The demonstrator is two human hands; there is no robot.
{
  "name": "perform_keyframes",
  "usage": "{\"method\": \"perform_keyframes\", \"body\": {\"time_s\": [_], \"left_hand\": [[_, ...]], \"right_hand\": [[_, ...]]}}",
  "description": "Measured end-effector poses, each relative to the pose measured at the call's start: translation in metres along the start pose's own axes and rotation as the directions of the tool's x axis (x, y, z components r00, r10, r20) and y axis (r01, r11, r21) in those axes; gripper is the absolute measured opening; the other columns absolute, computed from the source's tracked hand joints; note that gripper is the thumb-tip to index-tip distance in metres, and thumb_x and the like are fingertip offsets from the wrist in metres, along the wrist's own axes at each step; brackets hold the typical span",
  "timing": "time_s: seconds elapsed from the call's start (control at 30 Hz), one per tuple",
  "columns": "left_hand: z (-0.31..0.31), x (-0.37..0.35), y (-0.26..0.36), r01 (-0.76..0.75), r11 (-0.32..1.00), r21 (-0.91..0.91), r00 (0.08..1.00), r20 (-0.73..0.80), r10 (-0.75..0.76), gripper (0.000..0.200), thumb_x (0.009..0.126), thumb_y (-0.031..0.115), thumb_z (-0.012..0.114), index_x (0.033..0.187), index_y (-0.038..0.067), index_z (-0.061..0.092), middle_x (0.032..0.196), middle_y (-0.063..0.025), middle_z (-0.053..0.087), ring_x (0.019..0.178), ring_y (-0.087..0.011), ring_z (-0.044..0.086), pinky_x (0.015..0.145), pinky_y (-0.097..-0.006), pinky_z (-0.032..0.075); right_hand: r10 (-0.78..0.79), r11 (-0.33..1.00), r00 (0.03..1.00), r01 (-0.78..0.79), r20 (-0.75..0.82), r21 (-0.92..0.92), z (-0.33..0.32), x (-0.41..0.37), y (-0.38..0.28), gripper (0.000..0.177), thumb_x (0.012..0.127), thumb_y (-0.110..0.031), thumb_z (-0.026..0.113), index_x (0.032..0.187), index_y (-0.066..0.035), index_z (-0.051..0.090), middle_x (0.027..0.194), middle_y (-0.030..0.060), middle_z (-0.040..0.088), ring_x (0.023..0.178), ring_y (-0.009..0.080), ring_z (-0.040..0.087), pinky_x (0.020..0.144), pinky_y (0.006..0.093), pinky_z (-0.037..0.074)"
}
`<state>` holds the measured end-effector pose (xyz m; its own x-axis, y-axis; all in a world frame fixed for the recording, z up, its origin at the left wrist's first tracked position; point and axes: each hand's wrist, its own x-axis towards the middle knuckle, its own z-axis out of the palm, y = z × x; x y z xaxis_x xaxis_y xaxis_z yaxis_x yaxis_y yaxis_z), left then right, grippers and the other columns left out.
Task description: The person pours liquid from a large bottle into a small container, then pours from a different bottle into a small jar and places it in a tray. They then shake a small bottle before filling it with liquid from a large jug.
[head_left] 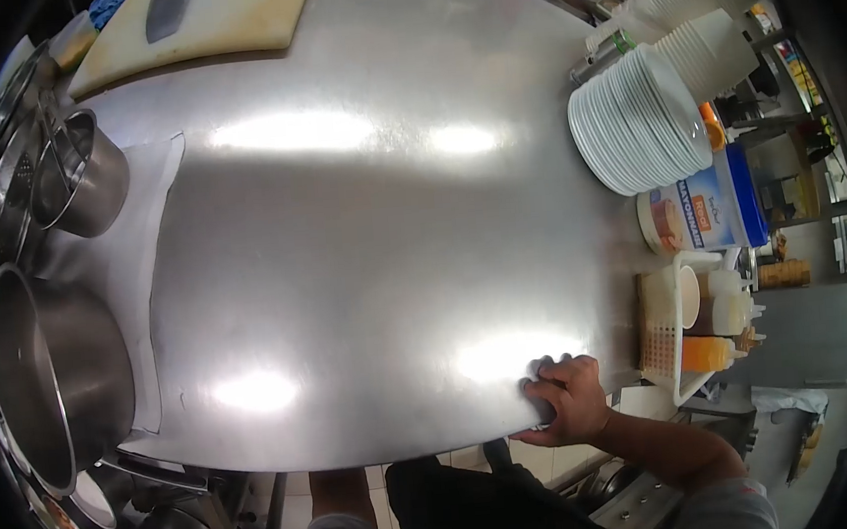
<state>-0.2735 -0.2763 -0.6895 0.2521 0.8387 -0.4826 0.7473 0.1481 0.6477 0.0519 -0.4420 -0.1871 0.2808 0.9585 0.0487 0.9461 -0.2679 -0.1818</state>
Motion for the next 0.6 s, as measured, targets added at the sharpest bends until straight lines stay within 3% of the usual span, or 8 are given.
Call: {"method": "perform_keyframes", "body": {"time_s": [0.03, 0.3, 0.33, 0.37, 0.4, 0.47, 0.53, 0.6], "left_hand": [[0.003, 0.001, -0.002, 0.008, 1.0, -0.001, 1.0, -0.002, -0.008, 0.02, 0.088, 0.024, 0.065, 0.101, 0.01, 0.073, 0.105, -0.0125, 0.071, 0.099, -0.0336, 0.067, 0.086, -0.0422, 0.054], [0.012, -0.044, 0.016, -0.241, 0.965, -0.105, 0.971, -0.03, 0.239, 0.02, 0.087, 0.025, 0.065, 0.099, 0.011, 0.073, 0.104, -0.0133, 0.07, 0.099, -0.035, 0.066, 0.085, -0.0435, 0.054], [0.004, -0.055, 0.015, -0.391, 0.919, -0.043, 0.92, 0.021, 0.392, 0.02, 0.087, 0.025, 0.065, 0.099, 0.011, 0.073, 0.103, -0.0134, 0.07, 0.099, -0.0352, 0.066, 0.085, -0.0436, 0.054], [-0.019, -0.065, 0.007, -0.732, 0.586, 0.348, 0.679, 0.292, 0.674, 0.02, 0.086, 0.024, 0.064, 0.098, 0.011, 0.073, 0.103, -0.0133, 0.07, 0.101, -0.0339, 0.066, 0.084, -0.0458, 0.053], [-0.034, -0.086, 0.03, -0.68, 0.449, 0.579, 0.728, 0.605, 0.322, 0.022, 0.084, 0.026, 0.064, 0.097, 0.011, 0.073, 0.102, -0.0121, 0.07, 0.099, -0.0334, 0.066, 0.085, -0.047, 0.052], [-0.068, -0.123, 0.055, -0.803, 0.544, 0.246, 0.596, 0.302, 0.744, 0.036, 0.082, 0.031, 0.067, 0.11, 0.008, 0.067, 0.117, -0.0154, 0.065, 0.111, -0.0366, 0.058, 0.101, -0.0517, 0.045], [-0.116, -0.155, 0.079, -0.81, 0.545, 0.218, 0.578, 0.452, 0.679, 0.057, 0.075, 0.032, 0.08, 0.123, 0.006, 0.061, 0.126, -0.02, 0.059, 0.121, -0.0373, 0.054, 0.106, -0.052, 0.043], [-0.151, -0.178, 0.112, -0.602, 0.798, -0.006, 0.685, 0.51, 0.52, 0.059, 0.075, 0.03, 0.083, 0.125, 0.005, 0.062, 0.131, -0.0214, 0.058, 0.112, -0.032, 0.062, 0.099, -0.0433, 0.05]], "right_hand": [[0.019, 0.999, 1.0, -0.018, -0.024, 0.046, -0.001, 0.001, -0.002, 0.072, 0.06, -0.055, 0.088, 0.115, -0.013, 0.065, 0.113, 0.0098, 0.058, 0.097, 0.0288, 0.058, 0.08, 0.0453, 0.04], [-0.002, 0.998, 1.0, 0.003, -0.019, 0.066, -0.008, 0.0, -0.002, 0.079, 0.057, -0.056, 0.09, 0.116, -0.013, 0.061, 0.112, 0.0101, 0.055, 0.099, 0.028, 0.054, 0.085, 0.0456, 0.04], [0.007, 0.995, 1.0, -0.008, 0.009, 0.096, -0.011, 0.0, -0.002, 0.08, 0.058, -0.055, 0.089, 0.119, -0.012, 0.061, 0.114, 0.0112, 0.055, 0.1, 0.0287, 0.054, 0.085, 0.0456, 0.041], [0.019, 0.996, 1.0, -0.019, 0.002, 0.087, -0.015, -0.001, -0.005, 0.078, 0.062, -0.055, 0.087, 0.122, -0.011, 0.062, 0.116, 0.0127, 0.055, 0.104, 0.0303, 0.053, 0.089, 0.0465, 0.042], [0.03, 0.995, 0.999, -0.028, -0.023, 0.094, -0.016, -0.002, -0.006, 0.078, 0.062, -0.055, 0.087, 0.122, -0.011, 0.062, 0.116, 0.0127, 0.055, 0.104, 0.0303, 0.053, 0.089, 0.0465, 0.042], [0.001, 0.996, 0.999, 0.004, -0.05, 0.092, -0.016, -0.007, -0.003, 0.073, 0.068, -0.057, 0.083, 0.12, -0.01, 0.063, 0.116, 0.0125, 0.056, 0.108, 0.0315, 0.052, 0.094, 0.0481, 0.041], [0.005, 0.997, 0.998, 0.0, -0.067, 0.079, -0.019, -0.013, -0.003, 0.069, 0.075, -0.057, 0.076, 0.12, -0.008, 0.062, 0.119, 0.012, 0.056, 0.113, 0.0304, 0.051, 0.099, 0.0455, 0.04], [0.0, 0.997, 0.997, 0.006, -0.076, 0.082, -0.021, -0.019, 0.0, 0.066, 0.079, -0.057, 0.073, 0.121, -0.007, 0.061, 0.121, 0.0116, 0.057, 0.114, 0.0291, 0.052, 0.099, 0.0442, 0.04]]}}
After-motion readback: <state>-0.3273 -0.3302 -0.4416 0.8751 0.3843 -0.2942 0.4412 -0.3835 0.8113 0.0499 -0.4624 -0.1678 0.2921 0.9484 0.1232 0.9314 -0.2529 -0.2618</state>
